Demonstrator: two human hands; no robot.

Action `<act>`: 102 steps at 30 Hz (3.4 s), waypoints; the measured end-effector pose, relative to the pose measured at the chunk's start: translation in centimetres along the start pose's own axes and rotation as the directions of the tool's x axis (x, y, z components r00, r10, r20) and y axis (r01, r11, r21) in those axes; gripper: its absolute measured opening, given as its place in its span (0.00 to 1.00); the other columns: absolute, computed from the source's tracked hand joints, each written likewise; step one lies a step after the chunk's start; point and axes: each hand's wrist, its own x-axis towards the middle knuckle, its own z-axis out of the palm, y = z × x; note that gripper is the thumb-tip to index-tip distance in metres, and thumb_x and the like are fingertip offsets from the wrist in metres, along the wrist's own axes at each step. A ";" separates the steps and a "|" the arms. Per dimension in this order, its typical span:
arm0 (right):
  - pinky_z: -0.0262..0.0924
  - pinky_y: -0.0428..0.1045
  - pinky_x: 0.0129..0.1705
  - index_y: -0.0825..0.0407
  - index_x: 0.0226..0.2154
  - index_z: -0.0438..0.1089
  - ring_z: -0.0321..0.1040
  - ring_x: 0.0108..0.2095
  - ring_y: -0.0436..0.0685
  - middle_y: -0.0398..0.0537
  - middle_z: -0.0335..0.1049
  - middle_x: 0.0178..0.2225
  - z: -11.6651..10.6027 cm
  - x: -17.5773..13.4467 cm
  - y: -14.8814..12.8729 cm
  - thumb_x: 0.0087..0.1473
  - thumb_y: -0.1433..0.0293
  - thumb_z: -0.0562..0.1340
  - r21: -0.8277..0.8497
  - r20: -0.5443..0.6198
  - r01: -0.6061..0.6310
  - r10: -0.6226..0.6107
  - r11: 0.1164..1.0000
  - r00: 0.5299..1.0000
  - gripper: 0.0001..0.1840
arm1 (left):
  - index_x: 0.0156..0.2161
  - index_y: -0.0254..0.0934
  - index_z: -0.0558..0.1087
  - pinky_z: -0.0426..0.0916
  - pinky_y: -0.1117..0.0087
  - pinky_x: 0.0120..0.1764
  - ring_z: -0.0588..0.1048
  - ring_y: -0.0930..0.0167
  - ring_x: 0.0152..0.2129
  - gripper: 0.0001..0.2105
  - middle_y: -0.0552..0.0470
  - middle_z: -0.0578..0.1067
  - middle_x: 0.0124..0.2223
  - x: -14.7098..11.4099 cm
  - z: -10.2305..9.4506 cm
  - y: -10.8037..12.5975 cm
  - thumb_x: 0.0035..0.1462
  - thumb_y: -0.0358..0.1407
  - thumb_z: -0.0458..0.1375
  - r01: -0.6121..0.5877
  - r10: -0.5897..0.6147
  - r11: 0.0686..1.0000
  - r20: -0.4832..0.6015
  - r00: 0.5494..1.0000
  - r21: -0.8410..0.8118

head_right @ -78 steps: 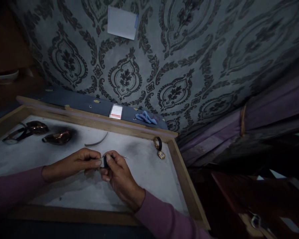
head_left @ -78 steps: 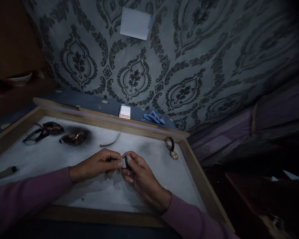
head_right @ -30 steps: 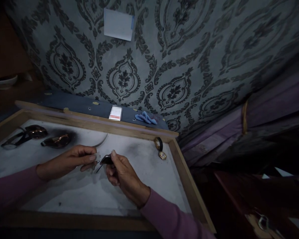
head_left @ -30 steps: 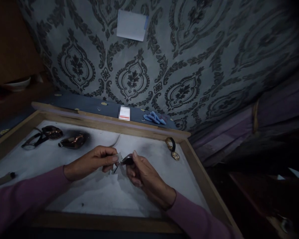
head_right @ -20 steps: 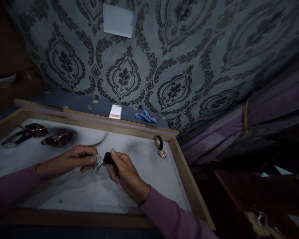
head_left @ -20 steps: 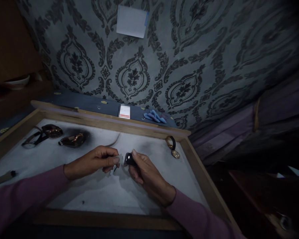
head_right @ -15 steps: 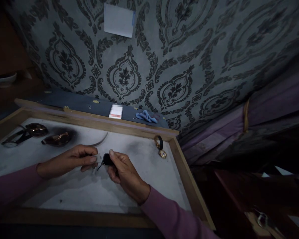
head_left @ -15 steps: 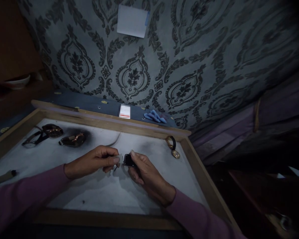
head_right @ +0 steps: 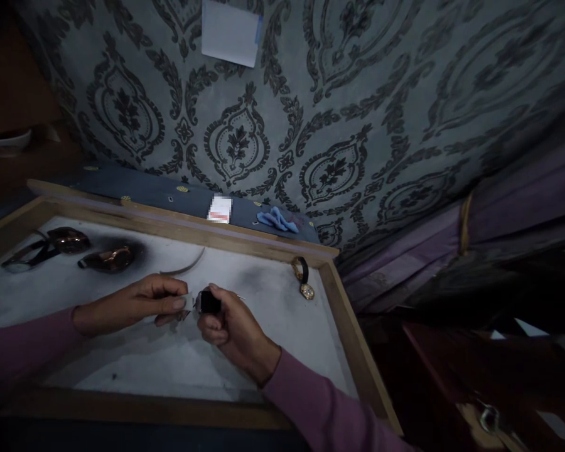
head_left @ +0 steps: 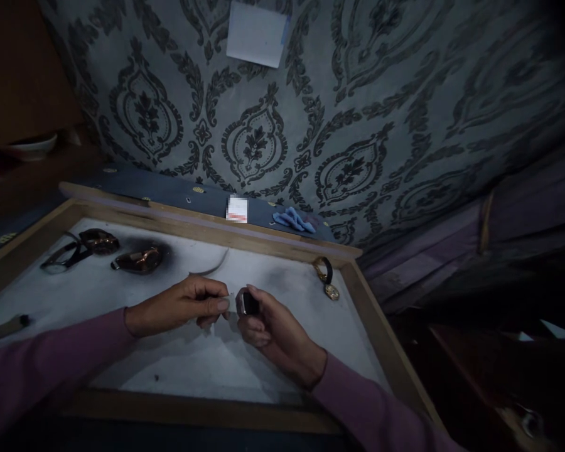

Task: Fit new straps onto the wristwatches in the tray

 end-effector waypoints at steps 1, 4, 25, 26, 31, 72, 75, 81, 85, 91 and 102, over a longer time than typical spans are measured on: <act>0.28 0.41 0.15 0.50 0.25 0.57 0.36 0.12 0.41 0.30 0.52 0.12 -0.1 0.1 0.0 0.47 0.58 0.67 0.018 0.012 -0.031 0.031 0.999 0.999 0.20 | 0.28 0.35 0.67 0.54 0.74 0.26 0.59 0.76 0.19 0.15 0.59 0.63 0.21 0.0 0.1 0.0 0.62 0.43 0.53 0.000 0.000 1.000 0.005 1.000 -0.010; 0.27 0.41 0.16 0.50 0.25 0.54 0.34 0.12 0.41 0.29 0.50 0.12 -0.2 0.3 0.1 0.47 0.59 0.66 0.040 0.023 -0.067 0.066 0.997 0.998 0.20 | 0.28 0.35 0.67 0.54 0.74 0.26 0.60 0.76 0.19 0.15 0.59 0.63 0.21 0.1 0.4 -0.2 0.62 0.44 0.53 0.003 -0.002 0.999 0.016 1.000 -0.052; 0.30 0.40 0.15 0.51 0.27 0.60 0.36 0.14 0.41 0.29 0.48 0.14 1.1 0.6 1.1 0.48 0.48 0.65 -0.197 -0.127 0.179 -0.206 0.964 0.970 0.25 | 0.29 0.34 0.69 0.56 0.74 0.27 0.61 0.76 0.20 0.15 0.58 0.64 0.21 0.4 1.1 -0.9 0.62 0.43 0.54 0.049 -0.051 0.991 -0.008 0.999 -0.128; 0.31 0.40 0.15 0.51 0.27 0.60 0.38 0.14 0.41 0.30 0.49 0.14 1.1 0.6 1.3 0.49 0.47 0.64 -0.222 -0.137 0.205 -0.238 0.953 0.961 0.25 | 0.29 0.33 0.70 0.56 0.74 0.27 0.61 0.76 0.20 0.15 0.58 0.64 0.21 0.3 1.2 -0.8 0.62 0.43 0.54 0.053 -0.054 0.991 -0.009 0.998 -0.121; 0.36 0.42 0.15 0.51 0.25 0.61 0.41 0.14 0.43 0.32 0.49 0.14 1.1 0.5 1.9 0.54 0.46 0.59 -0.388 -0.161 0.314 -0.400 0.866 0.902 0.25 | 0.28 0.33 0.71 0.53 0.74 0.23 0.57 0.78 0.16 0.15 0.61 0.61 0.18 0.1 1.7 -0.3 0.61 0.42 0.54 0.055 -0.060 0.992 -0.035 0.998 -0.114; 0.46 0.40 0.15 0.58 0.35 0.70 0.67 0.18 0.47 0.48 0.74 0.23 -0.3 0.5 0.6 0.50 0.55 0.67 -0.240 -0.058 0.101 -0.118 0.966 0.991 0.22 | 0.40 0.34 0.68 0.46 0.77 0.17 0.75 0.69 0.22 0.25 0.47 0.77 0.30 -1.0 -2.1 2.3 0.58 0.57 0.50 0.220 -0.253 0.960 -0.198 0.947 -0.174; 0.44 0.40 0.14 0.58 0.35 0.71 0.66 0.16 0.46 0.50 0.77 0.26 -0.3 0.2 0.3 0.51 0.57 0.67 -0.225 -0.114 0.106 -0.134 0.969 0.984 0.20 | 0.35 0.34 0.69 0.54 0.75 0.22 0.70 0.72 0.22 0.18 0.51 0.74 0.27 -0.8 -3.5 1.4 0.59 0.50 0.51 0.167 -0.111 0.980 -0.393 0.913 0.111; 0.40 0.40 0.13 0.58 0.37 0.71 0.53 0.11 0.42 0.52 0.78 0.27 -0.4 0.0 0.2 0.54 0.59 0.64 -0.255 -0.138 0.150 -0.190 0.955 0.972 0.18 | 0.37 0.39 0.72 0.57 0.71 0.31 0.70 0.67 0.28 0.07 0.52 0.74 0.30 -0.9 -3.7 -0.1 0.55 0.38 0.56 0.291 0.107 0.650 -0.464 0.879 0.702; 0.39 0.41 0.12 0.58 0.38 0.70 0.55 0.12 0.43 0.54 0.79 0.29 -0.5 0.1 0.3 0.51 0.63 0.66 -0.210 -0.171 0.169 -0.207 0.963 0.963 0.16 | 0.39 0.41 0.75 0.57 0.70 0.32 0.72 0.63 0.31 0.08 0.50 0.75 0.30 -0.9 -3.0 -0.4 0.56 0.34 0.55 0.354 0.064 0.509 -0.445 0.893 0.784; 0.45 0.40 0.14 0.57 0.38 0.69 0.58 0.13 0.44 0.53 0.79 0.28 -0.2 -0.1 -0.3 0.50 0.69 0.65 -0.139 -0.226 0.160 -0.189 0.977 0.956 0.12 | 0.33 0.40 0.73 0.57 0.71 0.30 0.72 0.67 0.24 0.07 0.54 0.74 0.25 -0.7 -3.6 -0.2 0.56 0.31 0.52 0.281 0.149 0.624 -0.464 0.873 0.729; 0.54 0.39 0.16 0.59 0.37 0.70 0.68 0.17 0.46 0.55 0.79 0.29 -0.2 -0.4 -0.8 0.51 0.74 0.63 -0.067 -0.268 0.239 -0.248 0.969 0.931 0.09 | 0.35 0.37 0.65 0.61 0.75 0.27 0.66 0.73 0.24 0.11 0.56 0.69 0.28 -0.3 -3.7 0.1 0.57 0.43 0.56 -0.031 0.128 0.978 -0.472 0.872 0.207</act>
